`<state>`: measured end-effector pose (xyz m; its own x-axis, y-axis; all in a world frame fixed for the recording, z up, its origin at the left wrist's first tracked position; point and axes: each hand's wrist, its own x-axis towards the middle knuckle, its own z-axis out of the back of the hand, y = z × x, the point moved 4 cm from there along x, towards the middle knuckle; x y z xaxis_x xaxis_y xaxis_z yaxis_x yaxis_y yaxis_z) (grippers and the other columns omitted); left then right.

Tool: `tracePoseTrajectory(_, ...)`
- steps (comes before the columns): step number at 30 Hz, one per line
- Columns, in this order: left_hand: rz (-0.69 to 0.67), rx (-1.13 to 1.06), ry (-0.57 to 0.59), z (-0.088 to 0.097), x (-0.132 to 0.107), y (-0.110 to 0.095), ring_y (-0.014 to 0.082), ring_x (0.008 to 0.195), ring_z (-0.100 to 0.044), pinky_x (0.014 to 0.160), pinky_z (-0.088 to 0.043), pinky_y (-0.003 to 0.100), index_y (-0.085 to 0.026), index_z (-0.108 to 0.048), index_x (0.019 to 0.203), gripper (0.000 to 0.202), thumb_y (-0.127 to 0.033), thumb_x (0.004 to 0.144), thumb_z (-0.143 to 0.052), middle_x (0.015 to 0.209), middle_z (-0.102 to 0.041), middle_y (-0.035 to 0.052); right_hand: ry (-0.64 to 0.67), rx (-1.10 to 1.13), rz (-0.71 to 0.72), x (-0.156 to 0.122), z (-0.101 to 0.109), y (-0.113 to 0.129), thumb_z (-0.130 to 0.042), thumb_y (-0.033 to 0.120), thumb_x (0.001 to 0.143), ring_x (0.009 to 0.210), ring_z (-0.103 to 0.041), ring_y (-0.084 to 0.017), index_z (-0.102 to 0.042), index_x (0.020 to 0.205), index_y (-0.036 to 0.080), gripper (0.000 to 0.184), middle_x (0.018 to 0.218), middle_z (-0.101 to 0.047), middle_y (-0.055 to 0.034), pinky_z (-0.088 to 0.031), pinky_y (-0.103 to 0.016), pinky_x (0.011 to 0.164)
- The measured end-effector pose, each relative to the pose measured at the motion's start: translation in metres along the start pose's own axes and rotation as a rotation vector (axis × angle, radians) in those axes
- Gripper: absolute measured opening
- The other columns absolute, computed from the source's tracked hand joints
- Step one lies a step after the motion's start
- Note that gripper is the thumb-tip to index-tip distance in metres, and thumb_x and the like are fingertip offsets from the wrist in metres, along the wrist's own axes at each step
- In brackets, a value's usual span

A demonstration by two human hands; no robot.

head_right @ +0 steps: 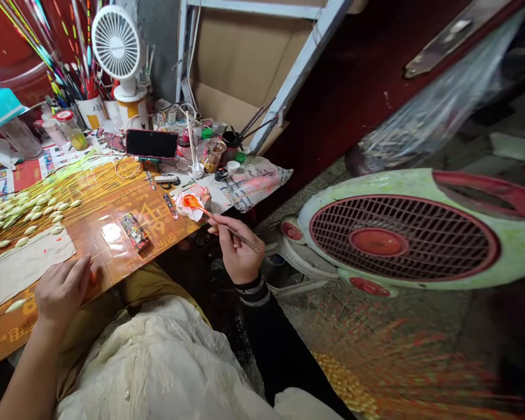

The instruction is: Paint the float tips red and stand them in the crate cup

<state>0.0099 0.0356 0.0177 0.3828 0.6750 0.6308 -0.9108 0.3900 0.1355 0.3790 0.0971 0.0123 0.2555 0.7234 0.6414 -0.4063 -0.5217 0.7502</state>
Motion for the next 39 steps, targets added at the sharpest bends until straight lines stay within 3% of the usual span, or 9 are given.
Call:
tracePoseTrajectory(5, -0.033, 0.066, -0.014, -0.002, 0.002, 0.002, 0.0192, 0.077, -0.066, 0.071, -0.043, 0.032, -0.018, -0.063, 0.117, 0.03, -0.025, 0.089, -0.067, 0.091, -0.074, 0.0083, -0.059, -0.083, -0.048, 0.019, 0.004, -0.007, -0.054, 0.034, 0.096, 0.066, -0.068, -0.011, -0.066, 0.096, 0.019, 0.019, 0.082, -0.07, -0.0016, -0.057, -0.023, 0.063)
tracePoseTrajectory(14, -0.072, 0.105, -0.046, -0.001, 0.007, 0.0, 0.0189, 0.075, -0.065, 0.071, -0.043, 0.03, -0.015, -0.065, 0.113, 0.029, -0.024, 0.086, -0.071, 0.09, -0.074, 0.0087, 0.15, -0.276, 0.067, 0.05, -0.023, -0.014, -0.048, 0.029, 0.095, 0.071, -0.067, -0.015, -0.067, 0.092, 0.021, 0.021, 0.082, -0.072, -0.0031, -0.053, -0.028, 0.07)
tracePoseTrajectory(23, -0.07, 0.101, -0.049, -0.002, 0.006, 0.001, 0.0186, 0.075, -0.065, 0.072, -0.044, 0.03, -0.016, -0.065, 0.114, 0.03, -0.024, 0.086, -0.072, 0.09, -0.074, 0.0076, 0.257, -0.348, 0.098, 0.067, -0.044, -0.028, -0.048, 0.025, 0.092, 0.059, -0.057, -0.013, -0.065, 0.084, 0.019, 0.019, 0.077, -0.07, -0.0029, -0.043, -0.026, 0.062)
tracePoseTrajectory(32, -0.068, 0.087, -0.067, -0.001, 0.009, 0.0, 0.0186, 0.074, -0.065, 0.073, -0.046, 0.03, -0.015, -0.065, 0.113, 0.031, -0.021, 0.084, -0.073, 0.089, -0.074, 0.0074, 0.273, -0.349, 0.12, 0.068, -0.045, -0.03, -0.048, 0.028, 0.093, 0.061, -0.059, -0.015, -0.065, 0.085, 0.02, 0.021, 0.075, -0.069, -0.0031, -0.045, -0.027, 0.062)
tracePoseTrajectory(39, -0.069, 0.085, -0.073, 0.0, 0.011, -0.001, 0.0182, 0.072, -0.064, 0.068, -0.043, 0.029, -0.014, -0.066, 0.109, 0.027, -0.021, 0.083, -0.073, 0.085, -0.073, 0.0071, 0.254, -0.252, 0.075, 0.058, -0.032, -0.022, -0.048, 0.029, 0.095, 0.079, -0.068, -0.017, -0.067, 0.094, 0.021, 0.021, 0.096, -0.073, -0.0053, -0.052, -0.029, 0.071)
